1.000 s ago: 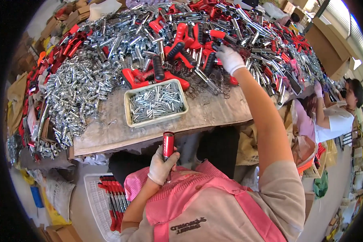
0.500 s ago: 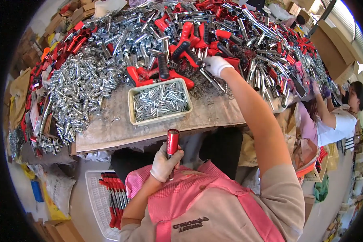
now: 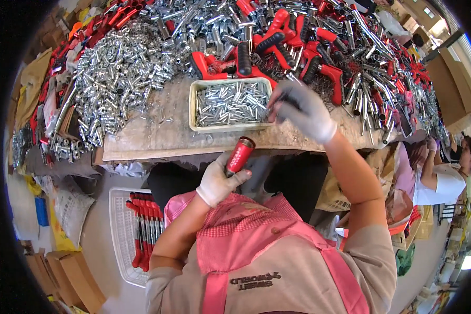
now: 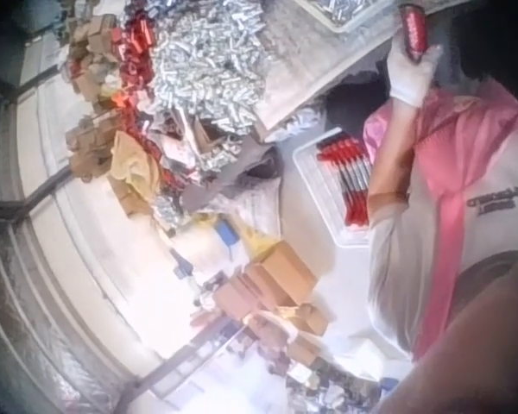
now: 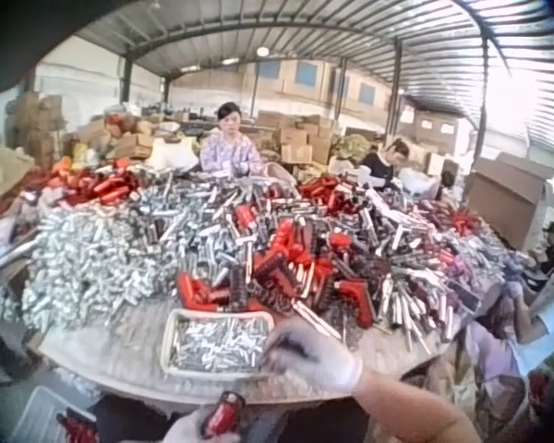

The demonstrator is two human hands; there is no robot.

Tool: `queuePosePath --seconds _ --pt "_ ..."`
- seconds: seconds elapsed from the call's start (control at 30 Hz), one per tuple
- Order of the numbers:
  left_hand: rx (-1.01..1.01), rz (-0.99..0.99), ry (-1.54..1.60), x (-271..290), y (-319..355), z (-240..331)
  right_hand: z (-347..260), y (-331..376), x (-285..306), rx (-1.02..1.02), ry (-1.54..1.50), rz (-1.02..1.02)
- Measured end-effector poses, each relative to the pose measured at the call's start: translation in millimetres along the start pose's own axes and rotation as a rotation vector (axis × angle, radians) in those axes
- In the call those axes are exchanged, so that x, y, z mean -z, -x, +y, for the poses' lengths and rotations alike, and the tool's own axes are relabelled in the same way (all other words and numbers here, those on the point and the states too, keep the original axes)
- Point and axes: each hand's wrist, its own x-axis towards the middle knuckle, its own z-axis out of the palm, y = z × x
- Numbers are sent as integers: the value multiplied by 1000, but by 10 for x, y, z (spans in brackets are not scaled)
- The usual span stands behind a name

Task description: Assemble staple guns by inserting metal components into red plastic handles.

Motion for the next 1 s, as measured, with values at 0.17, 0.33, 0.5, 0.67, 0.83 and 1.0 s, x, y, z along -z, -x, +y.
queuePosePath --seconds 0.17,0.33,0.5,0.67,0.83,1.0 --pt "-124 -26 -98 85 -19 -4 -70 193 -302 -15 327 -174" --pt "-351 137 -562 155 -9 -84 125 242 -596 219 659 -157" --pt "-206 177 -301 185 134 -124 140 -423 -382 70 727 -318" --pt "-135 182 -144 259 180 -106 662 -1548 220 483 1693 -334" --pt "22 232 272 305 274 -154 182 -1587 338 326 1403 -63" --pt "8 200 484 361 117 84 271 -1001 543 116 615 476"
